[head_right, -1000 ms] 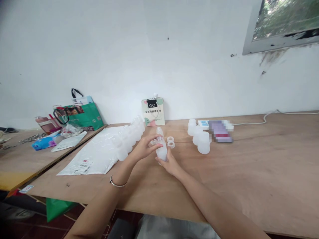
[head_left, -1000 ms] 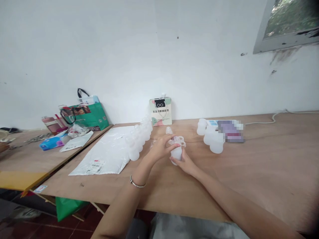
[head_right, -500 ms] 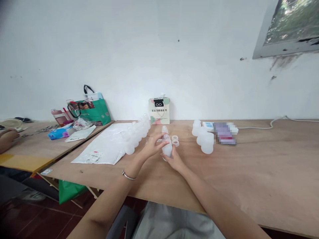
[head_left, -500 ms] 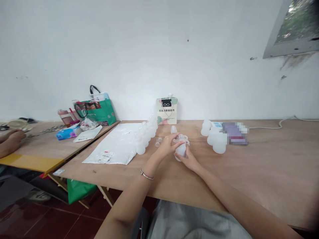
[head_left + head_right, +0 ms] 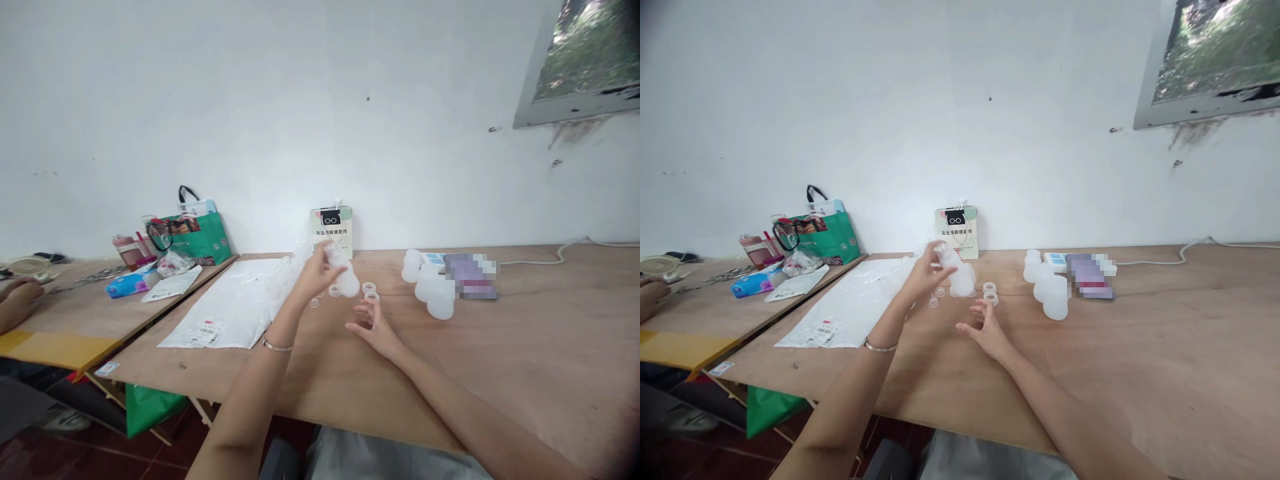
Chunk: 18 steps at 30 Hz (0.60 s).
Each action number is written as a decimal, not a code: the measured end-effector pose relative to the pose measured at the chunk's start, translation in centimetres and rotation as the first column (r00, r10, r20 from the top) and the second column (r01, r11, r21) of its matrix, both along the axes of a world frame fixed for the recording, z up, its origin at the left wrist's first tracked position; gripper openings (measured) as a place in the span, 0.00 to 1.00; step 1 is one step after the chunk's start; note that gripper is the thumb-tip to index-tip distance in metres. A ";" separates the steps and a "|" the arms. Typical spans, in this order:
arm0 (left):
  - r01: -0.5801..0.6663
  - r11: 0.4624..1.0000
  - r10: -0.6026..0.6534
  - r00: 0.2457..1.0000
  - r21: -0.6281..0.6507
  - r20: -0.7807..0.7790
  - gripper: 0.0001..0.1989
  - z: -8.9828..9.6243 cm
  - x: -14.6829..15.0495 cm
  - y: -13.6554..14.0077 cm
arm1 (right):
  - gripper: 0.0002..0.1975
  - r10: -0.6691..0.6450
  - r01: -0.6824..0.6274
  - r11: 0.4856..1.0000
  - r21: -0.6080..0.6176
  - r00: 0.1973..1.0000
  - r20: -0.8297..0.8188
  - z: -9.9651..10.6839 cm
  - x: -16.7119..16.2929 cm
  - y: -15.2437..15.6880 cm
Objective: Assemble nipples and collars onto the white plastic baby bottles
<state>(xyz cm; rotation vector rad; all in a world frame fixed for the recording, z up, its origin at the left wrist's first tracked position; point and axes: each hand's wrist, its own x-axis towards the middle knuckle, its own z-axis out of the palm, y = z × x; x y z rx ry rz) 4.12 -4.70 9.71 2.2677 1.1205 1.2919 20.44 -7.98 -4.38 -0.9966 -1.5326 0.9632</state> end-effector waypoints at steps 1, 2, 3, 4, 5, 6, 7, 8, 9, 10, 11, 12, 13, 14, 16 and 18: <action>-0.118 0.992 0.116 0.993 0.052 0.037 0.30 0.4 -0.2 1.4 | 0.32 -0.015 0.015 1.000 0.004 1.000 0.023 -0.1 0.0 0.1; -0.226 0.970 0.223 0.974 0.090 0.048 0.30 0.6 -0.3 3.0 | 0.31 -0.026 0.025 1.000 0.008 0.999 0.044 -0.2 0.0 0.1; -0.331 0.938 0.329 0.943 0.105 0.038 0.30 0.5 -0.3 4.6 | 0.30 -0.032 0.031 0.999 0.011 0.998 0.057 -0.2 0.0 0.1; -0.410 0.907 0.411 0.911 0.093 0.006 0.31 0.1 -0.2 6.2 | 0.28 -0.035 0.034 0.999 0.014 0.997 0.066 -0.2 0.0 0.1; -0.458 0.887 0.461 0.886 0.061 -0.050 0.31 -0.4 -0.1 7.7 | 0.27 -0.038 0.037 0.999 0.015 0.997 0.072 -0.2 0.0 0.0; -0.495 0.869 0.494 0.863 0.017 -0.109 0.32 -1.1 0.0 9.1 | 0.26 -0.037 0.036 0.999 0.015 0.996 0.078 -0.1 0.0 0.0; -0.509 0.861 0.502 0.853 -0.014 -0.141 0.32 -1.8 0.2 10.3 | 0.26 -0.037 0.036 0.999 0.011 0.996 0.085 0.0 0.0 -0.1; -0.518 0.855 0.505 0.847 -0.041 -0.167 0.33 -2.5 0.4 11.4 | 0.25 -0.036 0.036 0.999 0.007 0.995 0.091 0.0 -0.1 -0.1; -0.521 0.851 0.504 0.844 -0.063 -0.183 0.33 -3.1 0.5 12.3 | 0.25 -0.036 0.036 0.999 0.005 0.995 0.095 0.0 -0.1 -0.1; -0.523 0.849 0.502 0.843 -0.078 -0.192 0.34 -3.6 0.6 13.0 | 0.24 -0.034 0.033 0.999 0.008 0.994 0.099 0.0 -0.1 -0.1; -0.527 0.845 0.503 0.840 -0.091 -0.203 0.34 -3.9 0.6 13.5 | 0.24 -0.031 0.030 0.999 0.016 0.995 0.099 -0.1 -0.1 -0.1; -0.533 0.840 0.505 0.837 -0.104 -0.212 0.34 -4.2 0.6 14.0 | 0.23 -0.025 0.023 0.999 0.026 0.995 0.096 -0.2 -0.1 0.0; -0.538 0.835 0.507 0.833 -0.114 -0.220 0.34 -4.3 0.6 14.4 | 0.23 -0.018 0.015 0.999 0.035 0.996 0.092 -0.3 -0.1 0.1; -0.543 0.831 0.509 0.830 -0.123 -0.227 0.33 -4.3 0.6 14.7 | 0.22 -0.011 0.008 0.999 0.040 0.996 0.089 -0.4 -0.1 0.2; -0.546 0.826 0.508 0.828 -0.138 -0.235 0.33 -4.1 0.5 15.1 | 0.22 -0.003 -0.001 0.999 0.042 0.996 0.088 -0.5 0.0 0.3; -0.542 0.827 0.503 0.832 -0.151 -0.233 0.33 -4.0 0.5 15.1 | 0.20 -0.004 0.000 0.999 0.039 0.995 0.095 -0.5 0.0 0.2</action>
